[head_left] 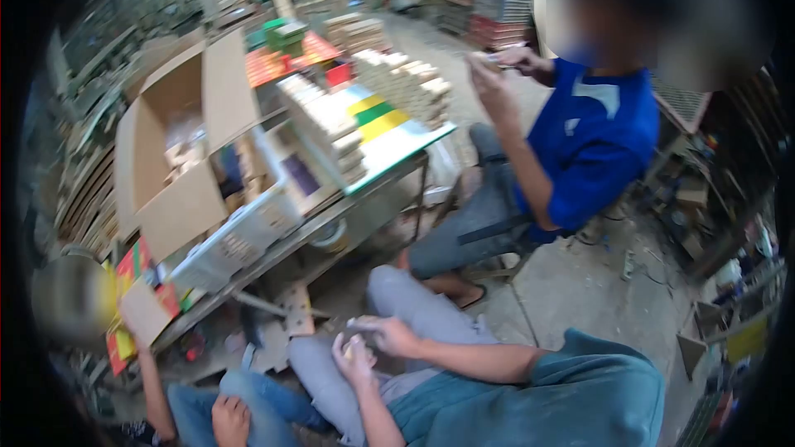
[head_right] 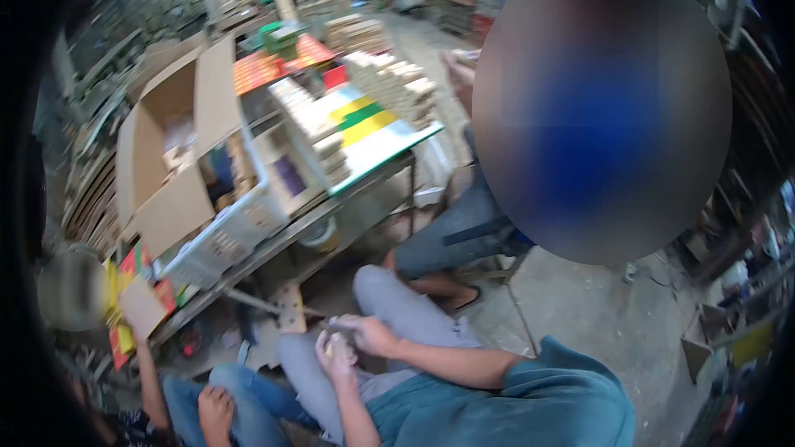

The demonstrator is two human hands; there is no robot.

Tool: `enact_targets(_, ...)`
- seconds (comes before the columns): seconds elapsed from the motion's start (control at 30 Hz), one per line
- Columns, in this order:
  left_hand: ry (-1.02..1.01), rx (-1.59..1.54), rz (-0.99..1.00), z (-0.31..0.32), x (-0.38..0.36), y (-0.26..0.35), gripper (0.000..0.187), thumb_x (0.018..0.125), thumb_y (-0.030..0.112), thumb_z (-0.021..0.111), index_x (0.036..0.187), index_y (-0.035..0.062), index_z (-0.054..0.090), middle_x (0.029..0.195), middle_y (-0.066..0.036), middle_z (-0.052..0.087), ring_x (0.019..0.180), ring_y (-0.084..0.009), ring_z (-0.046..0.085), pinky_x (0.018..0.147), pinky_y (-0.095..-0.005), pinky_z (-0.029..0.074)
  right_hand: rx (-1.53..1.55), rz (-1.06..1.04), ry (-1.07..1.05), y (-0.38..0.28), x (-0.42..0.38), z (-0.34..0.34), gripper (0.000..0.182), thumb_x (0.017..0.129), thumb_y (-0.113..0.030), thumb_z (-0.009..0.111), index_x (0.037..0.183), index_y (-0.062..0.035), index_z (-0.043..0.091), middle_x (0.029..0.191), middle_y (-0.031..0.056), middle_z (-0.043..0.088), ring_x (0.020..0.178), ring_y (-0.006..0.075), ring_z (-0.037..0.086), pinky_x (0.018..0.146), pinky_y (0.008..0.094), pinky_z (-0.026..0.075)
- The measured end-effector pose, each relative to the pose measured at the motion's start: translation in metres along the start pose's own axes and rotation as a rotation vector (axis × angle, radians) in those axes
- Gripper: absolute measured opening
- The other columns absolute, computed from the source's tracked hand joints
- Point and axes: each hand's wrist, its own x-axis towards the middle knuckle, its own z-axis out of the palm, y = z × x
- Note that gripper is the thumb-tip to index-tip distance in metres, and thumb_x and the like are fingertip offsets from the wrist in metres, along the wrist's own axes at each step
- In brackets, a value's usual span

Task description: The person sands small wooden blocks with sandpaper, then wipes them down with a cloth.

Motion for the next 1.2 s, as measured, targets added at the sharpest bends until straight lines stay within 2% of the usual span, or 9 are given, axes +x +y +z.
enact_targets(0.1, -0.081, 0.095, 0.083, -0.013, 0.008, -0.015, 0.05, 0.091, 0.012, 0.06, 0.134, 0.0103, 0.036, 0.075, -0.002, 0.051, 0.05, -0.0059, 0.043, 0.038, -0.0196, 0.032, 0.066, -0.038, -0.122, -0.01, -0.005, 0.001, 0.048, 0.077, 0.009, 0.048, 0.12, -0.0076, 0.062, 0.119, 0.0192, 0.061, 0.107, 0.0365, 0.06, 0.092, 0.0379, 0.049)
enact_targets(0.27, -0.07, -0.072, 0.088, -0.015, 0.003, -0.004, 0.049, 0.094, 0.014, 0.054, 0.137, 0.0099, 0.032, 0.091, -0.004, 0.048, 0.051, -0.0066, 0.041, 0.038, -0.0202, 0.03, -0.077, 0.275, -0.295, 0.006, 0.003, -0.002, 0.052, 0.076, 0.01, 0.048, 0.121, -0.0109, 0.061, 0.119, 0.0198, 0.06, 0.11, 0.037, 0.058, 0.095, 0.0388, 0.048)
enact_targets(0.33, -0.074, -0.064, 0.077, -0.014, 0.004, -0.002, 0.049, 0.094, 0.014, 0.055, 0.137, 0.0096, 0.032, 0.09, -0.004, 0.048, 0.053, -0.0065, 0.041, 0.039, -0.02, 0.031, 0.007, -0.064, 0.02, 0.0, 0.001, -0.001, 0.053, 0.075, 0.011, 0.047, 0.121, -0.0107, 0.061, 0.12, 0.0187, 0.061, 0.114, 0.0362, 0.056, 0.099, 0.0392, 0.045)
enact_targets(0.5, -0.195, -0.07, 0.136, -0.02, 0.003, -0.01, 0.047, 0.093, 0.011, 0.054, 0.136, 0.0085, 0.034, 0.088, -0.003, 0.049, 0.054, -0.0058, 0.04, 0.041, -0.0195, 0.032, 0.058, -0.093, -0.069, 0.006, -0.003, 0.006, 0.052, 0.074, 0.013, 0.047, 0.119, -0.0069, 0.062, 0.12, 0.0179, 0.061, 0.119, 0.0358, 0.053, 0.101, 0.0401, 0.043)
enact_targets(0.57, -0.177, -0.181, 0.138, -0.01, -0.004, 0.002, 0.048, 0.093, 0.011, 0.055, 0.136, 0.008, 0.034, 0.087, -0.003, 0.049, 0.054, -0.0053, 0.039, 0.041, -0.0188, 0.031, -0.092, 0.078, -0.033, 0.03, 0.001, 0.011, 0.052, 0.074, 0.013, 0.046, 0.119, -0.006, 0.062, 0.12, 0.0182, 0.061, 0.118, 0.035, 0.054, 0.102, 0.0398, 0.042)
enact_targets(0.73, -0.082, -0.095, 0.091, -0.011, 0.001, 0.005, 0.041, 0.094, 0.013, 0.054, 0.131, 0.0051, 0.04, 0.086, -0.003, 0.051, 0.055, -0.0052, 0.042, 0.043, -0.0189, 0.033, 0.109, -0.002, 0.043, -0.022, 0.003, -0.008, 0.053, 0.076, 0.014, 0.042, 0.122, -0.0056, 0.06, 0.123, 0.0161, 0.059, 0.12, 0.0323, 0.052, 0.103, 0.0372, 0.042)
enact_targets(0.97, -0.034, -0.022, 0.147, -0.021, 0.017, -0.014, 0.032, 0.092, 0.009, 0.058, 0.121, 0.001, 0.047, 0.077, 0.0, 0.053, 0.057, -0.0053, 0.045, 0.05, -0.0197, 0.037, 0.033, -0.117, -0.096, -0.008, 0.01, 0.019, 0.052, 0.077, 0.014, 0.044, 0.124, -0.0064, 0.058, 0.124, 0.0169, 0.058, 0.121, 0.034, 0.051, 0.103, 0.0396, 0.042)
enact_targets(1.03, -0.013, 0.019, 0.144, -0.025, 0.022, -0.018, 0.034, 0.089, 0.006, 0.061, 0.12, 0.0004, 0.047, 0.074, 0.0, 0.053, 0.057, -0.0062, 0.047, 0.049, -0.0196, 0.037, 0.009, -0.001, -0.114, -0.004, 0.01, 0.021, 0.05, 0.078, 0.012, 0.046, 0.123, -0.006, 0.059, 0.123, 0.0175, 0.059, 0.121, 0.0351, 0.051, 0.103, 0.0408, 0.042)
enact_targets(1.2, -0.053, 0.038, 0.117, -0.023, 0.021, -0.016, 0.035, 0.087, 0.003, 0.064, 0.119, -0.0002, 0.051, 0.076, -0.002, 0.055, 0.059, -0.006, 0.048, 0.048, -0.0201, 0.038, 0.008, -0.065, -0.077, -0.004, 0.007, 0.011, 0.042, 0.074, 0.009, 0.048, 0.112, -0.0025, 0.063, 0.115, 0.022, 0.061, 0.114, 0.0389, 0.055, 0.098, 0.0413, 0.045)
